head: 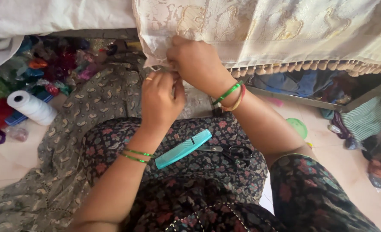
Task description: The recorder is knotting and trimming fabric tassels/fringes on a decorative textile.
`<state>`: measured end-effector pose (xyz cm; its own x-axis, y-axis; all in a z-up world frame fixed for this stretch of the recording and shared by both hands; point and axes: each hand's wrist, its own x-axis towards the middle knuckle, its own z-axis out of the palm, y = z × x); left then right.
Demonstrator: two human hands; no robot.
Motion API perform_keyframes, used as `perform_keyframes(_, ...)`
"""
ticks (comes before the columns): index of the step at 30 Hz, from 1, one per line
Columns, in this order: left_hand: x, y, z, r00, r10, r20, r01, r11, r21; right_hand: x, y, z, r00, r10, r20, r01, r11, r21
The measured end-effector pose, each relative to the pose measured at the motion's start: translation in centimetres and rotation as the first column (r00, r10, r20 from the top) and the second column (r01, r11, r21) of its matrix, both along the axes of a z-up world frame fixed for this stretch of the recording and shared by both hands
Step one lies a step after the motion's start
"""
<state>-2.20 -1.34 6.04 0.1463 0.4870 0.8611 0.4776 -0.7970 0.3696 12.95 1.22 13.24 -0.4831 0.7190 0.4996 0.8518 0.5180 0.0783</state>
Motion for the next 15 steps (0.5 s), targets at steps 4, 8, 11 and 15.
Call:
perform_keyframes(4,1.1,1.3,-2.3,0.934,-0.094,0.344,0.222,0.908,-0.355,0.3,-3.1,0.2,0.886,0.244,-0.394,-0.197,0.968,0.156)
perform_keyframes(8,0.8,3.0,-5.1,0.621,-0.133,0.772,0.761,0.338,-0.553,0.6,-5.2,0.1,0.802,-0.075,-0.592,-0.102,0.960,-0.260)
perform_keyframes(11,0.7,2.8,-5.5,0.539,-0.206,0.817,0.828,0.308,-0.469,0.5,-6.2,-0.1,0.686,-0.238,-0.688,-0.202,0.846,-0.494)
perform_keyframes(15,0.1,2.5,-4.9,0.574,-0.187,0.797,0.798,0.347,-0.493,2.8,-5.2,-2.9,0.748,-0.067,-0.660,-0.185,0.934,-0.304)
